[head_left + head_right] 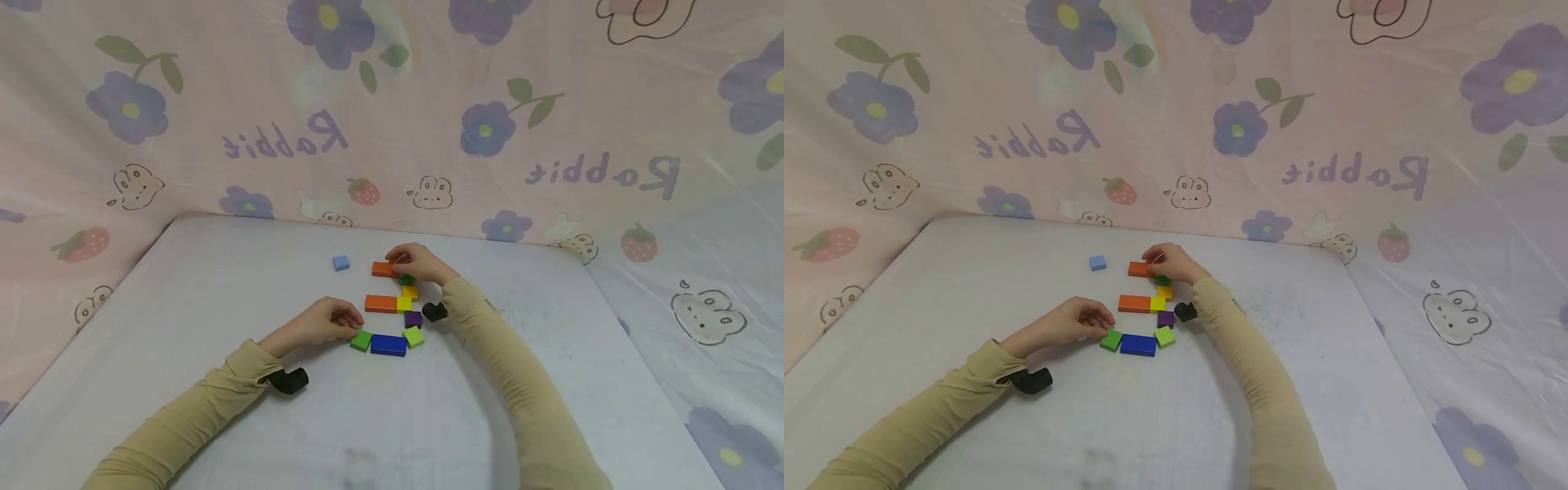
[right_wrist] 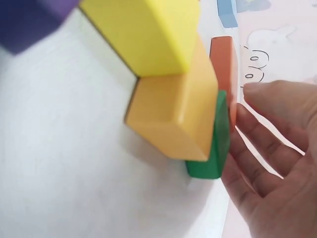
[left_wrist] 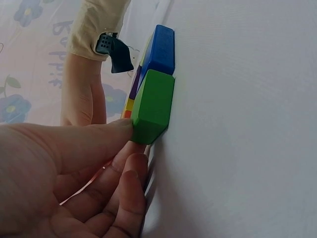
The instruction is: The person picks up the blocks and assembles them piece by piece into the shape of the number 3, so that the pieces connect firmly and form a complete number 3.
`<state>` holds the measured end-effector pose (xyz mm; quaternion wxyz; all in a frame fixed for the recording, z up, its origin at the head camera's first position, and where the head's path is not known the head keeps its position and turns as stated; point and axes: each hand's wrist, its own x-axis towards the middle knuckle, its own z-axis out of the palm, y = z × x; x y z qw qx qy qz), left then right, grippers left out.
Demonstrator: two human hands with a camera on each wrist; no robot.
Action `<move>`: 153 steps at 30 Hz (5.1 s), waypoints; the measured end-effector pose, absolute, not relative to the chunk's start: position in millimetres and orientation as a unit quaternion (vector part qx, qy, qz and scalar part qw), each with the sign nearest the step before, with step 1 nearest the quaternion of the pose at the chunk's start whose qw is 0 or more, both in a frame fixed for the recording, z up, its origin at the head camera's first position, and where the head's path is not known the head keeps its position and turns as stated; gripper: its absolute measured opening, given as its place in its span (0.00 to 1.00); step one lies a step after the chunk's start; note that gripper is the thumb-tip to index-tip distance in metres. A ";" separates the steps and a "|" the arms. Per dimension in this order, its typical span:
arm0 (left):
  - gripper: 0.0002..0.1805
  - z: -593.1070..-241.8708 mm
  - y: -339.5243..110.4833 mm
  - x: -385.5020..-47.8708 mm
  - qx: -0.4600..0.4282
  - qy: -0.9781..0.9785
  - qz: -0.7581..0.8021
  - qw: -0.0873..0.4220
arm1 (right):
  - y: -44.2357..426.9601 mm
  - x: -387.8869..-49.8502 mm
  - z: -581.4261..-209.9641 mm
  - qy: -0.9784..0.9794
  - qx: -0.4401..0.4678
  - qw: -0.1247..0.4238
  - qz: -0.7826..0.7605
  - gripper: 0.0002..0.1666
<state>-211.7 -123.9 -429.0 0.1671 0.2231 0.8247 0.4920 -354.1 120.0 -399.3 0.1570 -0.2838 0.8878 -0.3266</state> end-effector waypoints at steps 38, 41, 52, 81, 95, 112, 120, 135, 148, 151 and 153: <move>0.10 -423.3 -122.5 -208.2 0.233 0.823 0.492 0.161 | 125.2 -351.5 -400.5 0.892 -0.257 0.163 -0.335 0.16; 0.10 -426.3 -123.6 -209.8 0.234 0.825 0.490 0.158 | 126.3 -352.5 -400.9 0.891 -0.243 0.166 -0.346 0.16; 0.09 -428.2 -124.0 -209.6 0.240 0.829 0.483 0.151 | 131.6 -356.2 -407.5 0.882 -0.229 0.176 -0.372 0.17; 0.12 -417.1 -128.5 -216.4 0.201 0.847 0.483 0.094 | 134.6 -357.9 -417.3 0.879 -0.211 0.158 -0.396 0.15; 0.21 -394.7 -169.5 -268.0 0.087 0.871 0.484 -0.013 | 134.2 -356.3 -417.6 0.881 -0.206 0.162 -0.393 0.14; 0.28 -402.6 -163.5 -302.3 0.045 0.883 0.465 0.043 | 133.8 -354.5 -416.3 0.883 -0.211 0.158 -0.388 0.15; 0.26 -409.3 -158.1 -307.2 0.052 0.885 0.461 0.044 | 134.1 -354.3 -415.2 0.886 -0.210 0.155 -0.384 0.15; 0.22 -416.6 -151.0 -311.9 0.058 0.892 0.447 0.026 | 134.1 -352.9 -412.5 0.884 -0.203 0.160 -0.390 0.15; 0.20 -414.9 -139.9 -309.7 0.067 0.896 0.438 0.026 | 135.2 -356.9 -416.8 0.880 -0.206 0.162 -0.397 0.15; 0.20 -415.6 -136.8 -311.0 0.073 0.892 0.445 0.026 | 134.7 -356.9 -416.8 0.878 -0.206 0.163 -0.400 0.15; 0.20 -416.2 -134.5 -311.7 0.074 0.890 0.450 0.029 | 134.8 -356.6 -416.1 0.878 -0.209 0.162 -0.399 0.15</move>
